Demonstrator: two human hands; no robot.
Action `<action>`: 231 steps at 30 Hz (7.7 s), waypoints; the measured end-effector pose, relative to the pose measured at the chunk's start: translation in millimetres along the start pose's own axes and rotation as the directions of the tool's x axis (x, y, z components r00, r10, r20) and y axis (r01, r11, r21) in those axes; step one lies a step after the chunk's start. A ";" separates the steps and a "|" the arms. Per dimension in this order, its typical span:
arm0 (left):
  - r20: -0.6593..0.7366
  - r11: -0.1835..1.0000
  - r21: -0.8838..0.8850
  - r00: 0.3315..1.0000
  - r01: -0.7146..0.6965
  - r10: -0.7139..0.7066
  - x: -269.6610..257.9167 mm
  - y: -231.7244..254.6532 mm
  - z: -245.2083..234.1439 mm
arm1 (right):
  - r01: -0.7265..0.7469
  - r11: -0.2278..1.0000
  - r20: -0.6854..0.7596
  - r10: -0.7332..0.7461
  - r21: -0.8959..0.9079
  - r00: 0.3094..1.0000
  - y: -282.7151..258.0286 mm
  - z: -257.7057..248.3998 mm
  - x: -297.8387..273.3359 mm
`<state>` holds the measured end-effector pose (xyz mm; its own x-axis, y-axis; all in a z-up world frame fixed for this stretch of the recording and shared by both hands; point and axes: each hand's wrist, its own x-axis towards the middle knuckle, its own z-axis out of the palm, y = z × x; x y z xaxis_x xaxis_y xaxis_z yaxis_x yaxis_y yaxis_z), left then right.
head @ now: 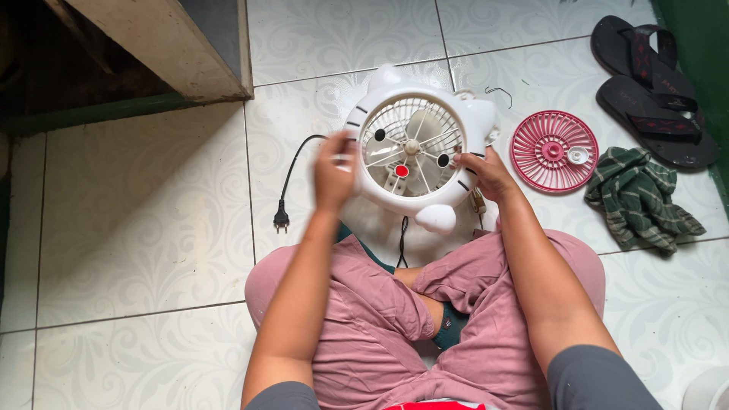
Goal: The person sits on the floor and wipes the disassembled parts of a white electric fan with a cloth. They clean the fan blades, the inner cage, and the outer casing, then set the parts aside.
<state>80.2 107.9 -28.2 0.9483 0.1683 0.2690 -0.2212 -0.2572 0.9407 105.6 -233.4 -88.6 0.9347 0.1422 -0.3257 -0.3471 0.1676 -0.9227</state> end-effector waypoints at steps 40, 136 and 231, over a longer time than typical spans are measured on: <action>0.297 0.656 0.261 0.588 0.708 -0.753 26.3 -69.3 -35.0 | 0.305 0.494 0.022 -0.499 -0.814 0.866 -97.5 128.0 -106.0; 0.144 0.664 0.744 0.988 -0.067 -0.061 25.0 155.6 -80.5 | 0.292 0.930 -0.590 -0.110 0.223 0.800 -75.1 -288.1 -196.6; 0.254 0.718 -0.165 0.733 0.676 -0.631 7.0 -62.3 -126.4 | 0.224 0.961 -0.034 -0.233 -0.159 0.972 -22.1 241.7 13.2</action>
<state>71.8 245.4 -58.7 0.8923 0.0435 -0.4492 0.4447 0.0857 0.8916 107.1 0.6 -22.8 0.9918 0.0662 -0.1091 -0.1117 0.0375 -0.9930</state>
